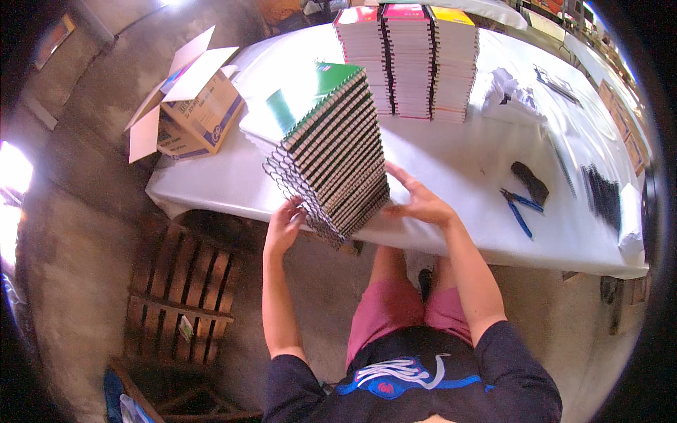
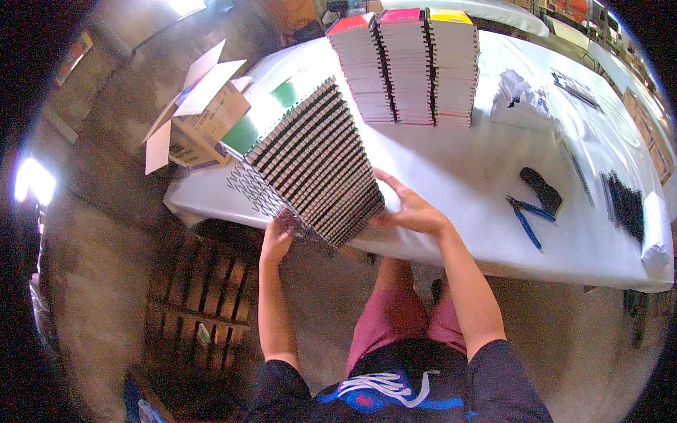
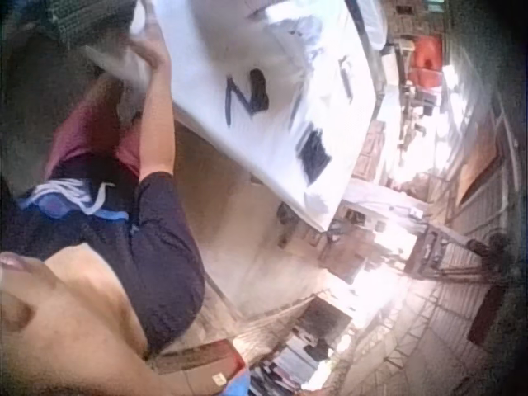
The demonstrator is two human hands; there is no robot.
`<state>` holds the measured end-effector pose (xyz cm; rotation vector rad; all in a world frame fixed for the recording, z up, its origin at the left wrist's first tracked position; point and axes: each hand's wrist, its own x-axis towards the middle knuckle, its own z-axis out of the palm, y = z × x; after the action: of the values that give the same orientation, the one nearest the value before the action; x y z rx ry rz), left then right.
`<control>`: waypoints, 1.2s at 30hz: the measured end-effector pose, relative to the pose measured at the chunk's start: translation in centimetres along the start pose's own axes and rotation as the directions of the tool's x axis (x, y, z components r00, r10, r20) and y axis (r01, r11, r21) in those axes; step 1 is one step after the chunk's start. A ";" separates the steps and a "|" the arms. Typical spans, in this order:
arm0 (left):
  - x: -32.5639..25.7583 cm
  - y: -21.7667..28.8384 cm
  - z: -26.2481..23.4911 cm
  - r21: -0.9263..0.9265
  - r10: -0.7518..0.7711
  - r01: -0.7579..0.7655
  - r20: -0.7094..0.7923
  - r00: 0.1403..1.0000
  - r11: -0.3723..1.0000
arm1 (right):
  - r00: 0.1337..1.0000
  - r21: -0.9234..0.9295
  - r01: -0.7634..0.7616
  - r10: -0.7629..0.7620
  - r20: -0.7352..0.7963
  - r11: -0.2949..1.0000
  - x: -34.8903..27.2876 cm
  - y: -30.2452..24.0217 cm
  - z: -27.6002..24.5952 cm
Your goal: The person uses pliers to trim and bend the ends of plastic spiral bindings on green notebooks. They handle the notebooks one at a time, working on both ends of the binding before moving the item to a different stack on the table.
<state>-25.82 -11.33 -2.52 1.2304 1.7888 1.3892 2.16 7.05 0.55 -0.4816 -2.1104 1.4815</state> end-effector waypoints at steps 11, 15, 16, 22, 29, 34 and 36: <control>6.3 -2.2 2.5 0.517 0.594 -0.377 -0.357 0.721 0.769 | 0.872 0.086 0.414 -0.368 -0.322 0.906 3.7 -3.3 4.4; 6.4 -3.0 4.2 0.782 0.683 -0.254 -0.278 0.676 0.570 | 0.863 0.017 0.374 -0.341 -0.373 0.927 3.4 -2.3 4.4; 6.3 -2.4 4.8 0.766 0.644 -0.232 -0.290 0.708 0.600 | 0.869 0.035 0.349 -0.310 -0.385 0.936 3.4 -2.2 4.6; 6.4 -2.3 4.5 0.574 0.623 -0.405 -0.248 0.742 0.712 | 0.873 0.108 0.343 -0.275 -0.402 0.933 3.3 -2.6 5.0; 5.8 -1.5 3.3 0.885 0.528 -0.168 -0.100 0.843 0.435 | 0.890 0.053 0.253 -0.211 -0.404 0.966 3.2 -3.2 5.8; 4.1 3.7 5.2 -0.633 -0.083 -0.098 -0.250 0.965 0.768 | 0.903 -0.346 -0.038 -0.116 -0.414 0.937 -0.3 -1.5 5.9; 4.4 0.4 4.6 -0.719 -0.088 -0.034 -0.132 0.987 0.694 | 0.923 -0.123 0.013 -0.059 -0.381 0.992 -0.3 -0.1 6.6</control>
<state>-23.64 -5.32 -3.06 0.6638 1.1120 1.9495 -1.52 1.89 -1.20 -0.7111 -1.8860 1.1347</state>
